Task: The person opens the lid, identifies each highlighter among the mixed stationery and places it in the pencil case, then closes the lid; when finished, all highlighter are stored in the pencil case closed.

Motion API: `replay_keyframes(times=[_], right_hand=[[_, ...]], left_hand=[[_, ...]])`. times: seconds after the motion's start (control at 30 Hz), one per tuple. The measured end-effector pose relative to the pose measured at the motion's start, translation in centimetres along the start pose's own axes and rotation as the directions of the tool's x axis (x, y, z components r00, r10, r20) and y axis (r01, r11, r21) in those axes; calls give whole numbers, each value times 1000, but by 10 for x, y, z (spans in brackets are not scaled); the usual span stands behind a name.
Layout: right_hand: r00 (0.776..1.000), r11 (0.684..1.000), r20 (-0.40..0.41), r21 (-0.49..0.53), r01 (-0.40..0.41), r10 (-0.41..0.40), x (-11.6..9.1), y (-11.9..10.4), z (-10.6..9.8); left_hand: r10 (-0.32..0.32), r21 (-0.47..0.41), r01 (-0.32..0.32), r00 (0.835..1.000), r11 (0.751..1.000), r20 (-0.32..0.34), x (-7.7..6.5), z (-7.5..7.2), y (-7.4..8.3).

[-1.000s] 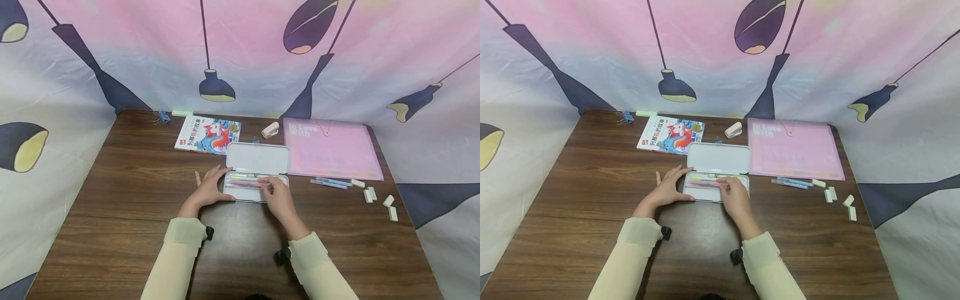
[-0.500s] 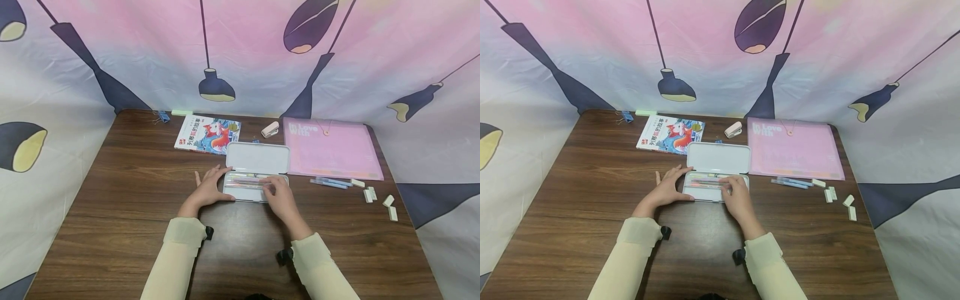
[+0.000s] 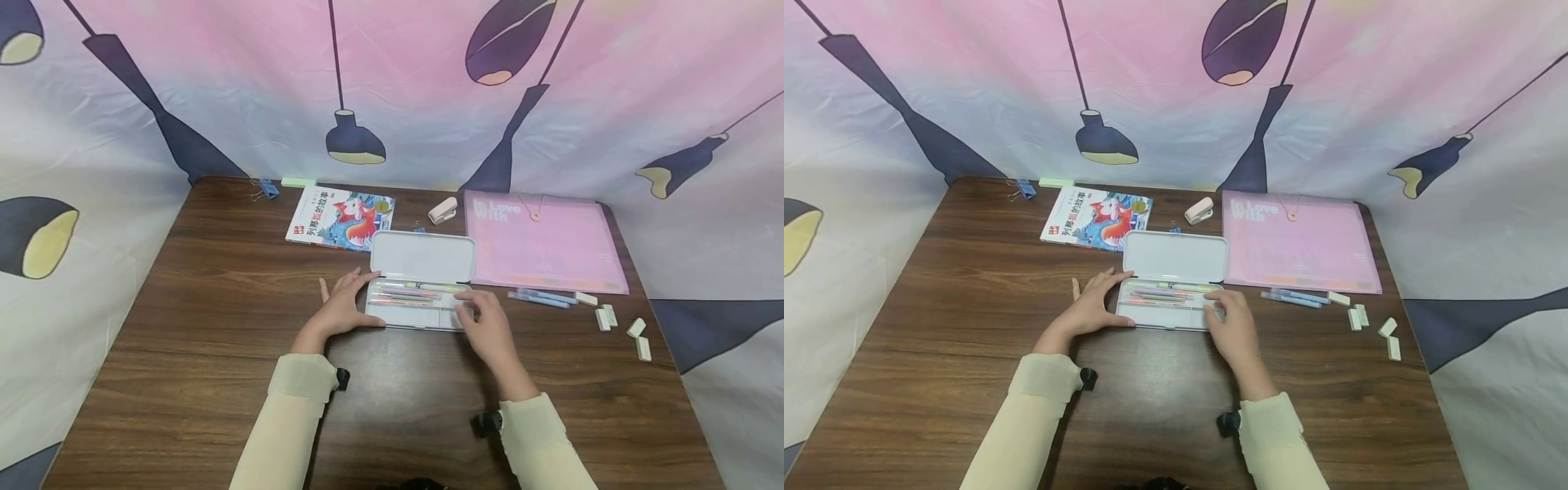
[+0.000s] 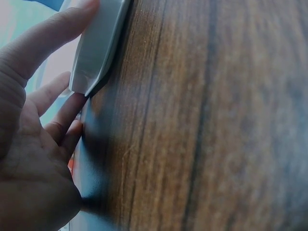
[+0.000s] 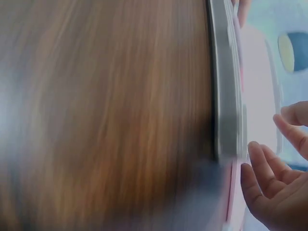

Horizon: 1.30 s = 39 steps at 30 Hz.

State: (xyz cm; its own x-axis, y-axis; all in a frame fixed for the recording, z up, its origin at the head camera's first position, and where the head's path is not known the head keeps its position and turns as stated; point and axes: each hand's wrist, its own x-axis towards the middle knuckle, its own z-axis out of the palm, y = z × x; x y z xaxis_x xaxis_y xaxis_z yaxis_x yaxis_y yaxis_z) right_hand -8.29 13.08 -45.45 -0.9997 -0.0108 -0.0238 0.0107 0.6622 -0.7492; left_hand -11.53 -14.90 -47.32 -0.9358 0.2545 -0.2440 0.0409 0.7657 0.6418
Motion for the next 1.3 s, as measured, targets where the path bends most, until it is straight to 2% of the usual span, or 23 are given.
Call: replay_keyframes(times=[0.27,0.5,0.63,0.77,1.07,1.3], right_hand=[[990,994,-133,-91,-57,44,-4,43,-36],[969,962,-158,-169,-213,187,-8,72,-67],[965,942,-150,-229,-245,214,-9,81,-80],[963,916,-127,-301,-266,238,-9,85,-86],[946,887,-141,-331,-322,291,-10,87,-86],[949,864,-107,-392,-315,297,-13,90,-86]], left_hand=[[1,13,-1,1000,1000,-2,1,0,1],[1,12,-1,1000,1000,1,1,-1,1],[-2,9,2,1000,1000,7,1,-1,1],[-6,15,6,1000,1000,6,1,-1,1],[-2,16,2,1000,1000,3,0,-1,1],[12,11,-12,1000,1000,0,0,-1,1]])
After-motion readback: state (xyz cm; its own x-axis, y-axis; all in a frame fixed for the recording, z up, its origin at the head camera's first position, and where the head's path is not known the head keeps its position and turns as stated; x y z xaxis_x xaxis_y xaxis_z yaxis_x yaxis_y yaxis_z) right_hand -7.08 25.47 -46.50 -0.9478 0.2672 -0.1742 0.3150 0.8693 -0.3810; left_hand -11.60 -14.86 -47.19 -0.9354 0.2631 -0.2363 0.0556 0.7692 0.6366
